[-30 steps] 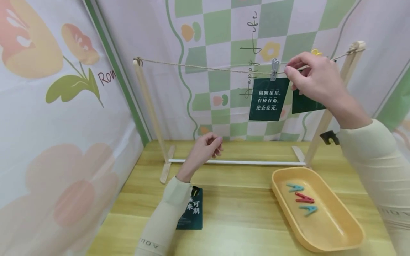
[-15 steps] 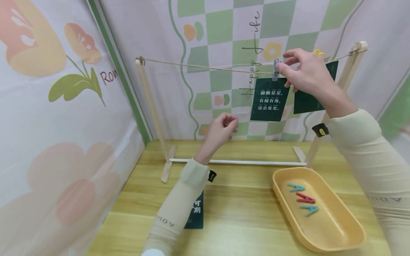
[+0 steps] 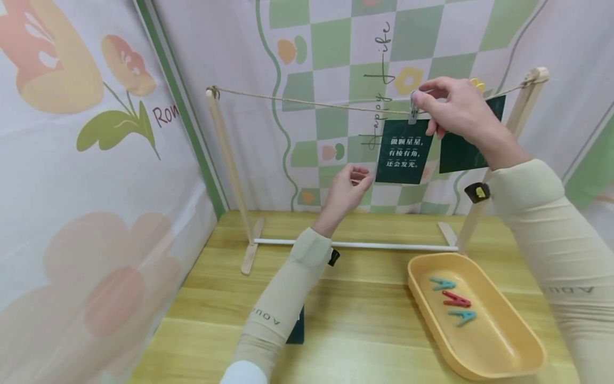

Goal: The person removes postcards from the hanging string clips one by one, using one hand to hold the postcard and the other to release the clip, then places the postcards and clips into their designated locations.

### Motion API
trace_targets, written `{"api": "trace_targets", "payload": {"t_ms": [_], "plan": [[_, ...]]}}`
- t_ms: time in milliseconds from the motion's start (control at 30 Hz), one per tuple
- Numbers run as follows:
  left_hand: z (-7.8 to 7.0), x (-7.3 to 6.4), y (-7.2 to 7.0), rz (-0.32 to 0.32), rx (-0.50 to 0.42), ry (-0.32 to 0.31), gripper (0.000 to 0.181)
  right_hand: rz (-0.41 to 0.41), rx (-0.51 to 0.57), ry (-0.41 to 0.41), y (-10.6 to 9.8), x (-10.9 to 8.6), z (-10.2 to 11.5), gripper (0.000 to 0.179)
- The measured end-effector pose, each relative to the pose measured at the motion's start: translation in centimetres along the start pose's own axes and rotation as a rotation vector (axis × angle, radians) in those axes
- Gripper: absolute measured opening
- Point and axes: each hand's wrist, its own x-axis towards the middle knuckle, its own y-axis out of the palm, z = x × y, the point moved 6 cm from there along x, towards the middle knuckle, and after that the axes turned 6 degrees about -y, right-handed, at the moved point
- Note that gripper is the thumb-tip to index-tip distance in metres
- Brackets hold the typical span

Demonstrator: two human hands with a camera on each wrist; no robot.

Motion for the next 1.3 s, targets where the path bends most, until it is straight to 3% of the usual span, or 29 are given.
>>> {"api": "trace_targets", "payload": {"t_ms": [233, 533, 867, 1100, 1300], "plan": [[-0.6, 0.6, 0.7, -0.039, 0.003, -0.002, 0.026, 0.008, 0.012, -0.025, 0.0, 0.3, 0.4, 0.070], [-0.4, 1.3, 1.5, -0.049, 0.040, -0.026, 0.029, 0.018, 0.009, -0.016, 0.0, 0.5, 0.5, 0.068], [-0.6, 1.3, 1.6, -0.058, 0.086, -0.015, 0.015, 0.031, 0.016, -0.006, 0.0, 0.6, 0.6, 0.066], [-0.8, 1.0, 1.4, 0.002, 0.062, 0.002, 0.011, 0.027, 0.016, -0.021, -0.1, 0.6, 0.6, 0.062], [-0.9, 0.9, 1.5, 0.050, 0.036, -0.007, 0.011, 0.008, 0.037, -0.099, 0.1, 0.3, 0.9, 0.039]]}}
